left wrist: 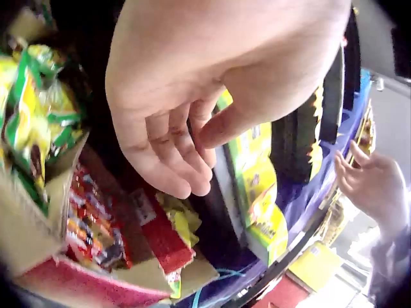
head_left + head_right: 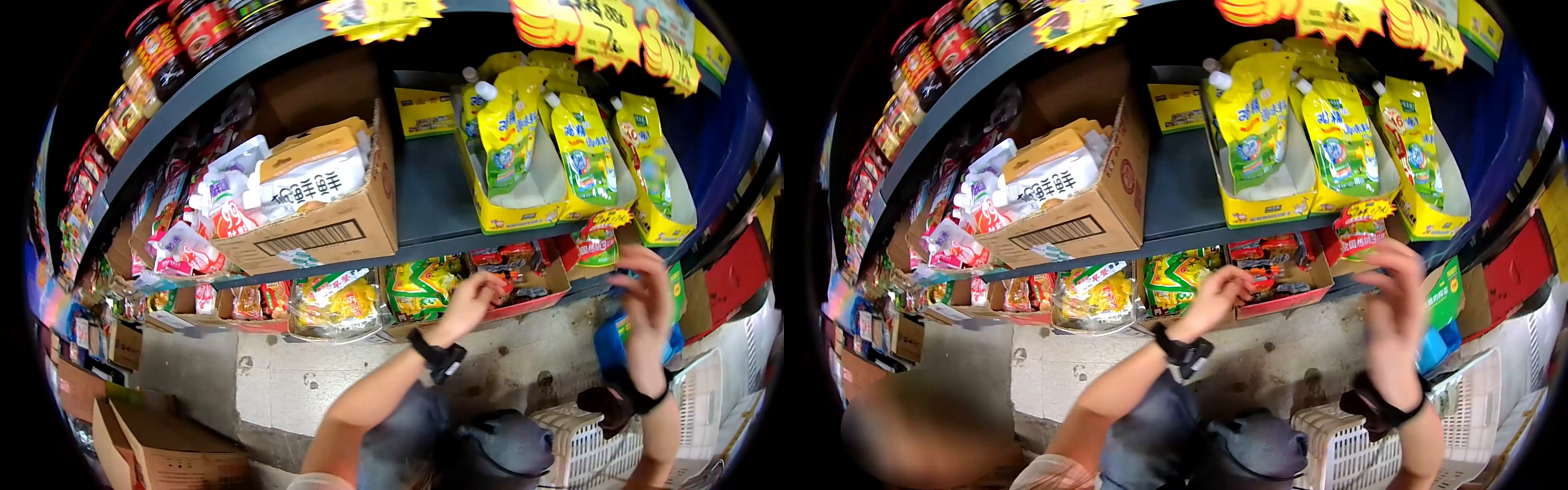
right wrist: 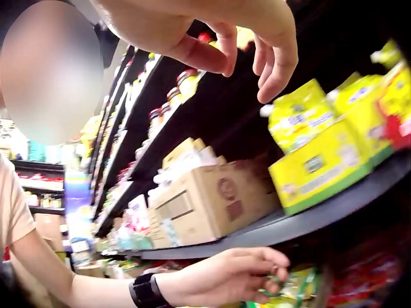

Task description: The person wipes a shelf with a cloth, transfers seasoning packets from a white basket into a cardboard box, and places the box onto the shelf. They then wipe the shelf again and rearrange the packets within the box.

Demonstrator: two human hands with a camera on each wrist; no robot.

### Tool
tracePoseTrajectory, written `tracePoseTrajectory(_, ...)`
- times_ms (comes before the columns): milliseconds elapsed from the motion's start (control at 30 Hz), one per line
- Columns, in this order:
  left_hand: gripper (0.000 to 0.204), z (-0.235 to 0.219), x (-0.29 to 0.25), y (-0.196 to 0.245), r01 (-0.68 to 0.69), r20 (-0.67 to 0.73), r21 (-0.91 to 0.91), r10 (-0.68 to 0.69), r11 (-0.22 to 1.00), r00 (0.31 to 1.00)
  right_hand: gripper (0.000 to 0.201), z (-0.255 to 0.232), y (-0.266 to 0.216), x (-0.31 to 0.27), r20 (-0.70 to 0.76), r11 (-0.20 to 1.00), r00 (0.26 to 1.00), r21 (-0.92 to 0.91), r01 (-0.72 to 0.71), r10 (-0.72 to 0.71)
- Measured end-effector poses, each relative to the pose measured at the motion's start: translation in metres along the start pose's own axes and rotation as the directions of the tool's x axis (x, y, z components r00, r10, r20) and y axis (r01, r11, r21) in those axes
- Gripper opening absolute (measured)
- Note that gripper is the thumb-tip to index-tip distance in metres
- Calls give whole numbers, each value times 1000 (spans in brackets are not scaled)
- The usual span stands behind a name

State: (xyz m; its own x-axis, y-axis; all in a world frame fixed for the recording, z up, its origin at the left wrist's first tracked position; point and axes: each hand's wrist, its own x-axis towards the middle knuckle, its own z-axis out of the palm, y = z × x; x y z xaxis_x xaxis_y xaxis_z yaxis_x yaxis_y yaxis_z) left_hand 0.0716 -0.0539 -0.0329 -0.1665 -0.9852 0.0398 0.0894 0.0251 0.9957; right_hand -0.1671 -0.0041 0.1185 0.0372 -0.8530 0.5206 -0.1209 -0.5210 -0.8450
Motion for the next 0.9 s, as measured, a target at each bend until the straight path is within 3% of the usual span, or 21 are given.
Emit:
tracePoseTrajectory(67,17,-29,-19,48,-21,-33,52,23,998,999,44,75,-19,32,213,984,961,10,180,-178)
tracePoseTrajectory(167,17,-83,-49,77,-111,-137,215,142,970,980,37,165,-21,62,328,956,898,82,283,-294)
tracePoseTrajectory(233,16,-117,-75,84,-50,-283,169,97,984,954,39,211,-17,73,323,943,888,55,328,-328)
tracePoseTrajectory(333,16,-162,-129,80,28,-501,182,69,983,863,39,258,-2,87,159,886,873,28,463,-461)
tracePoseTrajectory(433,17,-185,-190,68,102,-667,194,55,976,743,20,270,11,98,64,881,881,110,461,-469)
tracePoseTrajectory(500,18,-194,-225,71,221,-665,253,3,942,747,10,269,16,106,44,850,852,103,516,-522)
tracePoseTrajectory(533,18,-199,-233,78,211,-686,263,29,942,727,10,263,19,108,71,828,825,42,559,-560)
tracePoseTrajectory(600,17,-208,-252,91,336,-750,281,-14,899,662,10,259,15,115,169,804,797,-39,593,-580)
tracePoseTrajectory(633,17,-209,-249,101,229,-740,305,78,925,668,10,252,8,113,248,808,794,-67,586,-555)
tracePoseTrajectory(700,17,-213,-238,126,235,-700,438,166,868,695,13,246,0,108,300,818,794,-71,571,-529)
tracePoseTrajectory(767,16,-218,-216,137,31,-713,335,232,942,661,16,243,-3,105,358,859,810,-42,510,-463)
tracePoseTrajectory(833,17,-218,-199,146,46,-723,364,251,930,644,20,251,-8,97,326,866,828,-54,497,-455)
tracePoseTrajectory(900,16,-214,-189,130,-109,-692,395,373,912,617,25,257,-10,86,252,915,882,30,403,-397)
